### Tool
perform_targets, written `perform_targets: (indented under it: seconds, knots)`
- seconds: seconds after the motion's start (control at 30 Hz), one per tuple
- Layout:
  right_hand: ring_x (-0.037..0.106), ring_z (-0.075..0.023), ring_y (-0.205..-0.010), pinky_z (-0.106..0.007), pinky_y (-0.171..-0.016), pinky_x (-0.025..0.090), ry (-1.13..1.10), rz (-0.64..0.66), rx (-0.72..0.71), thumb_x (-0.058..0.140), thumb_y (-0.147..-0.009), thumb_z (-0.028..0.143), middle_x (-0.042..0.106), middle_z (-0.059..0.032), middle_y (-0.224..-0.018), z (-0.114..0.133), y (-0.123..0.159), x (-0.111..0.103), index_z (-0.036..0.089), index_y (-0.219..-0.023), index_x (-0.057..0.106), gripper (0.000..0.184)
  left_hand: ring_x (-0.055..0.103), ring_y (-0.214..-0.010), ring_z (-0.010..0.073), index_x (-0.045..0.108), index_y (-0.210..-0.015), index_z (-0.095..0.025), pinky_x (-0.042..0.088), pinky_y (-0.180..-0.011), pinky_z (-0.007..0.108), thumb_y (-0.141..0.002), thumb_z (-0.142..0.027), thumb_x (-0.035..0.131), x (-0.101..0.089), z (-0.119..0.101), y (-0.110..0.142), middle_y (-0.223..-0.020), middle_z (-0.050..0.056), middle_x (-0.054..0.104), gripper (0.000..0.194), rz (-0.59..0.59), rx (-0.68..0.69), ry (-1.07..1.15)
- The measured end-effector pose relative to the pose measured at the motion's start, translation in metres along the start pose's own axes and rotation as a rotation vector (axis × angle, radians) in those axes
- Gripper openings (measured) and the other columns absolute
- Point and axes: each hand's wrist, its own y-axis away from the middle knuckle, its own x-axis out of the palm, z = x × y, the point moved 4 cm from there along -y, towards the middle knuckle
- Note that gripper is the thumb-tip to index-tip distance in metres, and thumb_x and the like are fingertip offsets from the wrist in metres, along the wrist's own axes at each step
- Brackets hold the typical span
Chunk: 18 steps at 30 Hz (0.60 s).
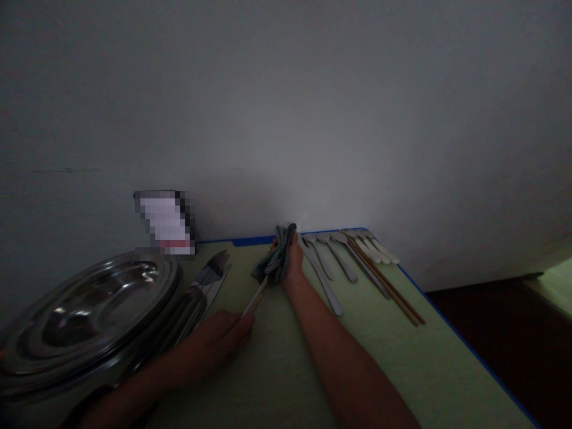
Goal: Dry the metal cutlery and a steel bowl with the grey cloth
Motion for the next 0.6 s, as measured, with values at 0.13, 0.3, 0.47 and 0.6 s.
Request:
perform_targets:
  seconds: [0.13, 0.3, 0.47, 0.6]
  knots:
    - [0.044, -0.0096, -0.032, -0.020, -0.031, 0.035, 0.036, -0.060, -0.001, 0.048, -0.077, 0.062, 0.049, 0.0051, -0.039, 0.003, -0.003, -0.006, 0.020, -0.066, 0.056, 0.044, 0.046, -0.058, 0.0139, 0.046, -0.063, -0.020, 0.037, -0.061, 0.026, -0.091, -0.048, 0.020, -0.001, 0.001, 0.002, -0.059, -0.002, 0.046, 0.047, -0.004, 0.029, 0.040]
    - [0.048, -0.0098, -0.035, -0.020, -0.034, 0.037, 0.117, -0.121, -0.018, 0.050, -0.076, 0.060, 0.059, 0.0007, -0.045, 0.001, 0.007, 0.000, 0.016, -0.067, 0.062, 0.046, 0.045, -0.054, 0.0136, 0.041, -0.060, -0.021, 0.038, -0.058, 0.025, -0.090, -0.049, 0.016, -0.001, 0.001, -0.003, -0.053, -0.003, 0.042, 0.048, -0.054, 0.003, 0.186]
    - [0.047, -0.0102, -0.037, -0.022, -0.037, 0.035, 0.341, -0.143, -0.075, 0.047, -0.076, 0.062, 0.059, -0.0013, -0.046, 0.002, 0.021, 0.008, 0.014, -0.062, 0.064, 0.052, 0.043, -0.049, 0.0129, 0.039, -0.058, -0.022, 0.036, -0.053, 0.025, -0.090, -0.049, 0.017, -0.002, 0.004, -0.009, -0.049, -0.004, 0.040, 0.047, -0.126, -0.013, 0.222]
    - [0.045, -0.0102, -0.038, -0.022, -0.039, 0.031, 0.467, -0.157, -0.158, 0.050, -0.076, 0.058, 0.054, 0.0009, -0.042, 0.001, 0.025, 0.007, 0.017, -0.050, 0.058, 0.049, 0.045, -0.048, 0.0129, 0.040, -0.057, -0.022, 0.036, -0.052, 0.024, -0.090, -0.049, 0.019, -0.003, 0.007, -0.011, -0.047, -0.005, 0.042, 0.047, -0.153, -0.038, 0.228]
